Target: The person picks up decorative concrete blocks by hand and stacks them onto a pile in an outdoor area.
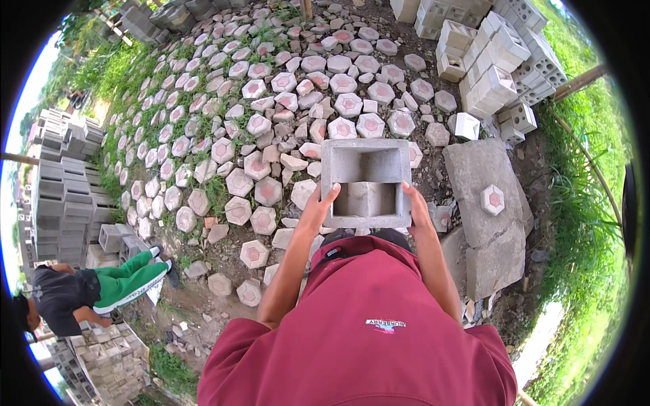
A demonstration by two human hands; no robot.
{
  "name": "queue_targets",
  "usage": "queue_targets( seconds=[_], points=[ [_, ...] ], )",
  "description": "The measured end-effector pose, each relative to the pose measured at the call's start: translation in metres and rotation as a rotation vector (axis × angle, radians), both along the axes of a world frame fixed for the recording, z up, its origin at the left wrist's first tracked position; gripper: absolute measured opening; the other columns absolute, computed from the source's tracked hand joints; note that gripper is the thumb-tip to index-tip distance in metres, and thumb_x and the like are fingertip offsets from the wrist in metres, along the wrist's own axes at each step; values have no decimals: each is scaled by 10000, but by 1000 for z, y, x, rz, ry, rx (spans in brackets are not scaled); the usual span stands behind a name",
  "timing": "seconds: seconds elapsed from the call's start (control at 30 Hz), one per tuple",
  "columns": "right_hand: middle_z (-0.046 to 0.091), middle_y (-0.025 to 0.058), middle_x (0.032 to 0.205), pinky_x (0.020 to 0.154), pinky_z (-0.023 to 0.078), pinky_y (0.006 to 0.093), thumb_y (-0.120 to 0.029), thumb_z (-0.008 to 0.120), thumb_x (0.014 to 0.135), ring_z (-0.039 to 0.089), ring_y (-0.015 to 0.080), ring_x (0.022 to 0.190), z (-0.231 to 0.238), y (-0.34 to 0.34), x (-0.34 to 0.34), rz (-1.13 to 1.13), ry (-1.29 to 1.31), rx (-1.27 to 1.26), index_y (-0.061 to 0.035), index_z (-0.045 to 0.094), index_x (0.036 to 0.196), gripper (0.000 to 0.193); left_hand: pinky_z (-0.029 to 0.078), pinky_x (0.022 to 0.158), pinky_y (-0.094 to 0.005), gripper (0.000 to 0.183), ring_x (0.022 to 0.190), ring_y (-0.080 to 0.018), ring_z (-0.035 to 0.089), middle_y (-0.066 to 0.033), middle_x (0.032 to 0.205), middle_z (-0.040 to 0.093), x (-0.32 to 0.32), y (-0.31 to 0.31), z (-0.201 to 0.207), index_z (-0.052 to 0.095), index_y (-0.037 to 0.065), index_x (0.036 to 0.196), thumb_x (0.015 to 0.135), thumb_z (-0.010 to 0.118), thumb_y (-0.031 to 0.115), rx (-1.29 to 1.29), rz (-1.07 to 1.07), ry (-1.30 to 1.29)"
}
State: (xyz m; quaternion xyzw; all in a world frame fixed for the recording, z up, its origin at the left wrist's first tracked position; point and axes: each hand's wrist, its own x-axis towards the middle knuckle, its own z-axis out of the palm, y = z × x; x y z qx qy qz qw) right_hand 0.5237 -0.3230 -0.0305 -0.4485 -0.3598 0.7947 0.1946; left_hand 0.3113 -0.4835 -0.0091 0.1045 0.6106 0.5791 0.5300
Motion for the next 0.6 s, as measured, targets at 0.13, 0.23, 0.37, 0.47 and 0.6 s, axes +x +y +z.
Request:
queue_targets(
  seconds=[0.13, 0.23, 0.37, 0.47, 0.6],
  points=[
    [546, 102, 1298, 923, 487, 378, -542, 483, 924, 578, 220, 1123, 11, 33, -51, 87, 86, -19, -41, 423, 1391, 688, 254, 1109, -365, 773, 1325, -234, 379, -160, 1421, 438, -20, 12, -5, 374, -11, 1433, 923, 531, 548, 59, 162, 93],
    [551, 101, 1293, 927, 483, 381, -629, 448, 913, 586, 219, 1105, 20, 48, -97, 68, 92, 8, -27, 431, 1382, 763, 201, 1137, -358, 781, 1381, -234, 311, -159, 1484, 366, -38, 26, -3, 334, -24, 1449, 949, 469, 560, 56, 294, 72],
    [554, 111, 1276, 938, 476, 406, -724, 413, 874, 561, 230, 1134, -4, 107, -147, 219, 122, -107, -68, 434, 1391, 835, 120, 1160, -456, 1041, 1460, -252, 98, -121, 1593, 85, -59, 68, 42, 88, 33, 1523, 850, 386, 769, -42, 456, -120],
    [568, 116, 1261, 937, 477, 391, -708, 392, 892, 572, 233, 1122, -4, 129, -204, 268, 138, -88, -50, 453, 1370, 816, 98, 1161, -478, 1054, 1465, -253, 60, -108, 1598, 66, -113, 83, -25, 85, 67, 1530, 828, 382, 795, 77, 519, -50],
    [583, 124, 1254, 931, 485, 374, -639, 379, 937, 591, 237, 1103, 12, 170, -284, 302, 167, -67, -42, 475, 1354, 734, 186, 1157, -409, 1014, 1428, -237, 217, -91, 1567, 198, -176, 120, -34, 146, 71, 1527, 839, 447, 752, 93, 704, -94]
  ],
)
